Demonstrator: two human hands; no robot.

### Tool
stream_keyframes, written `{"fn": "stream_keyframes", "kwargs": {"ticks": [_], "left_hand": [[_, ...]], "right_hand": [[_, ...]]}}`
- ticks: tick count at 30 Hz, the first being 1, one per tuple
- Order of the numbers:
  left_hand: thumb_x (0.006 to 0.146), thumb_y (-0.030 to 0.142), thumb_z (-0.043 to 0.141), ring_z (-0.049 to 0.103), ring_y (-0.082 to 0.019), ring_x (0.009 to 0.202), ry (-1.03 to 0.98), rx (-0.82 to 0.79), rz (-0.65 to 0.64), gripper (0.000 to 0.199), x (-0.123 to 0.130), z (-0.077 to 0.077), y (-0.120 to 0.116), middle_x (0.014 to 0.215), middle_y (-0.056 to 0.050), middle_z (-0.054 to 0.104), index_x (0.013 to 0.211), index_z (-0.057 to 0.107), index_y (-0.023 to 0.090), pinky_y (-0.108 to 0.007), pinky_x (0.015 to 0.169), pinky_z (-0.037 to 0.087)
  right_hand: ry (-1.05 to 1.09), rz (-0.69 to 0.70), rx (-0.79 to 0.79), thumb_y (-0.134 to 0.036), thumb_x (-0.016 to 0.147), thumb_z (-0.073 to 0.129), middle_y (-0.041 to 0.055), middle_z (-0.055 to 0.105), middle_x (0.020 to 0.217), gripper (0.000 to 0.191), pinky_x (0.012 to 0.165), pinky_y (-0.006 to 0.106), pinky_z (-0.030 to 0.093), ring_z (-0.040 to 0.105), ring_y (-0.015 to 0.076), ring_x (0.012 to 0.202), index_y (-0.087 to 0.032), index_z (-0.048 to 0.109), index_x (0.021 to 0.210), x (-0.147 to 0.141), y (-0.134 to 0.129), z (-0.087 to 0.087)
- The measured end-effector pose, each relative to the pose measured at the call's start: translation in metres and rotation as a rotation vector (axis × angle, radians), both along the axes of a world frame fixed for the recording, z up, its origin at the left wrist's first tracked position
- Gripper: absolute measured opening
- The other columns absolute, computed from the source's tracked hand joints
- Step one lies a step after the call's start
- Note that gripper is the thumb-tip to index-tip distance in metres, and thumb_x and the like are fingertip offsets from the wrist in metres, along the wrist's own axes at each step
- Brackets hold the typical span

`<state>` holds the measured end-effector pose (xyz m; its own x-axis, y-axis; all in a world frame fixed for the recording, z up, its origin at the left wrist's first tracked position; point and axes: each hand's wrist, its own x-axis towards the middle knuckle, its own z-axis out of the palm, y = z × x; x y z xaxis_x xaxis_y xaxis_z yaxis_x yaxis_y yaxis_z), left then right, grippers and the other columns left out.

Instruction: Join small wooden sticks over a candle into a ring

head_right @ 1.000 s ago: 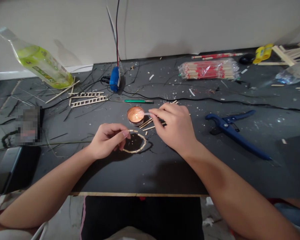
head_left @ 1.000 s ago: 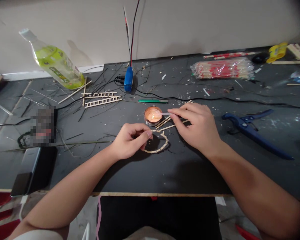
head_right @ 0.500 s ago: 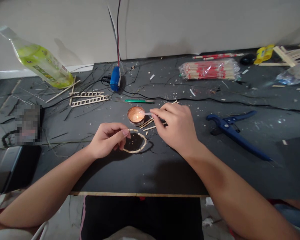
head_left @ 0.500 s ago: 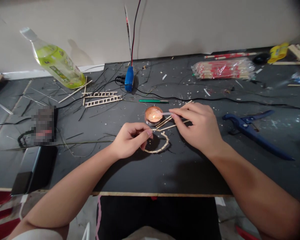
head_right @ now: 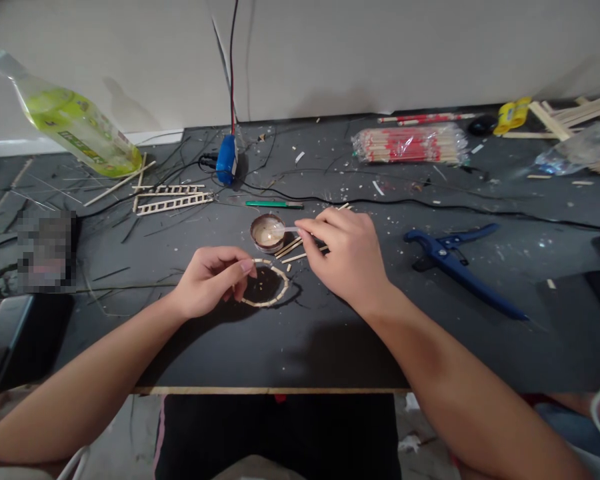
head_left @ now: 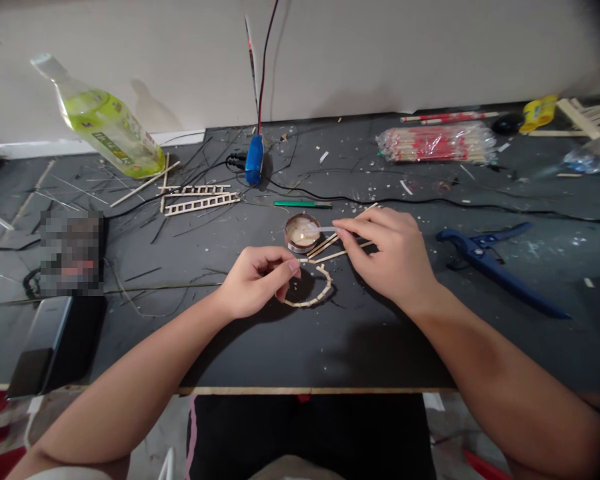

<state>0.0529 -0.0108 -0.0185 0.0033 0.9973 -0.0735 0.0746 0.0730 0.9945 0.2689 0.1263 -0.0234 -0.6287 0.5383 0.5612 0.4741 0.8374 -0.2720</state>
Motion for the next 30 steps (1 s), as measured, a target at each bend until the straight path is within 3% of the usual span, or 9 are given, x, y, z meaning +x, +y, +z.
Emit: {"fn": "stream_keyframes", "kwargs": {"ticks": [30], "left_hand": [[0.101, 0.031, 0.061, 0.05, -0.005, 0.04, -0.012, -0.014, 0.005, 0.026, -0.0002, 0.0006, 0.0015, 0.05, 0.003, 0.059, 0.083, 0.068, 0.013, -0.016, 0.043, 0.037]], "right_hand": [[0.018, -0.014, -0.059, -0.026, 0.098, 0.066, 0.0035, 0.075, 0.094, 0.016, 0.081, 0.039, 0.046, 0.069, 0.021, 0.089, -0.025, 0.079, 0.107, -0.0001, -0.0002, -0.0019]]}}
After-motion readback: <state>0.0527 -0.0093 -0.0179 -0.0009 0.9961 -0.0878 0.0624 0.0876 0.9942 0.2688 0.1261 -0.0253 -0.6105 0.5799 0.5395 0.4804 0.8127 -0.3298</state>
